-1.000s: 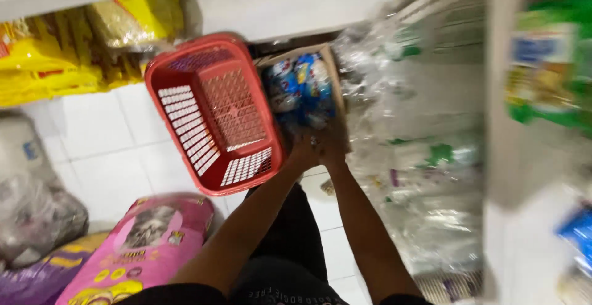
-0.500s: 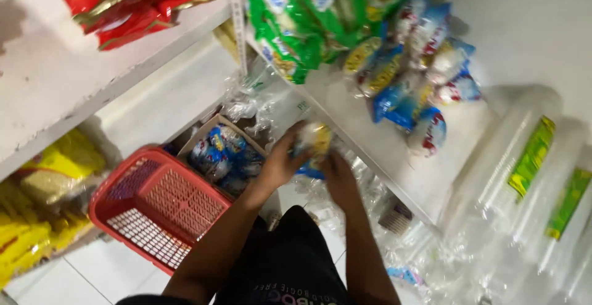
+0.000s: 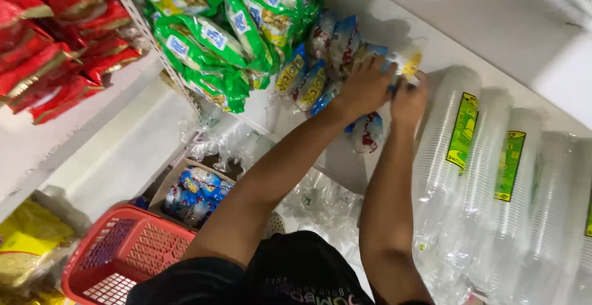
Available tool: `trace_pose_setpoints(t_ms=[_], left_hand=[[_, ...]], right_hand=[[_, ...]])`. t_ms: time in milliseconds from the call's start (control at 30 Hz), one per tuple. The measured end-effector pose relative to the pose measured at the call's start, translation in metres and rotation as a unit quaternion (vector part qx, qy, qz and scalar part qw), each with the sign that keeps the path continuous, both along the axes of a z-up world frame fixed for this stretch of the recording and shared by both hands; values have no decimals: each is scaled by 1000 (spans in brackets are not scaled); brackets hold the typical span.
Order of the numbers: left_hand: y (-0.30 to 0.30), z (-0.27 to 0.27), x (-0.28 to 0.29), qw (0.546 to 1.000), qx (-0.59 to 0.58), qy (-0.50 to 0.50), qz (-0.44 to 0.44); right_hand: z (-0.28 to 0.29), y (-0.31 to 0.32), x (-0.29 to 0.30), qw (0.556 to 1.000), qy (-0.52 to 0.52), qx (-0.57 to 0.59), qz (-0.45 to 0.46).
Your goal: The person takes red packets of food from a shopping basket and places them onto a store shelf, then moves blue and yellow packets from a cardboard box onto another shelf.
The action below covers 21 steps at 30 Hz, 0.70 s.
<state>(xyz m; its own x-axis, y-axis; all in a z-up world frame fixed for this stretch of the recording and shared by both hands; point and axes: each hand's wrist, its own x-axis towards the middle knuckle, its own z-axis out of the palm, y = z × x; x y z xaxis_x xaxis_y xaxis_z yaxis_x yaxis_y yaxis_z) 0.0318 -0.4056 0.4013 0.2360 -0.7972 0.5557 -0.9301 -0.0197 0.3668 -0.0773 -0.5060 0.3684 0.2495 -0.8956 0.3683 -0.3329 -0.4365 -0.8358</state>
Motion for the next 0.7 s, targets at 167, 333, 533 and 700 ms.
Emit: trace_pose_setpoints(t_ms=[167, 333, 533, 700], left_hand=[[-23, -53, 3, 989, -19, -128, 73], [-2, -40, -7, 995, -55, -51, 58], [108, -13, -10, 951, -245, 187, 14], [237, -89, -10, 907, -269, 311, 88]], right_hand=[[-84, -71, 14, 981, 153, -110, 49], [-49, -46, 3, 981, 142, -133, -9], [66, 95, 6, 978, -55, -4, 200], [57, 208, 28, 866, -104, 99, 479]])
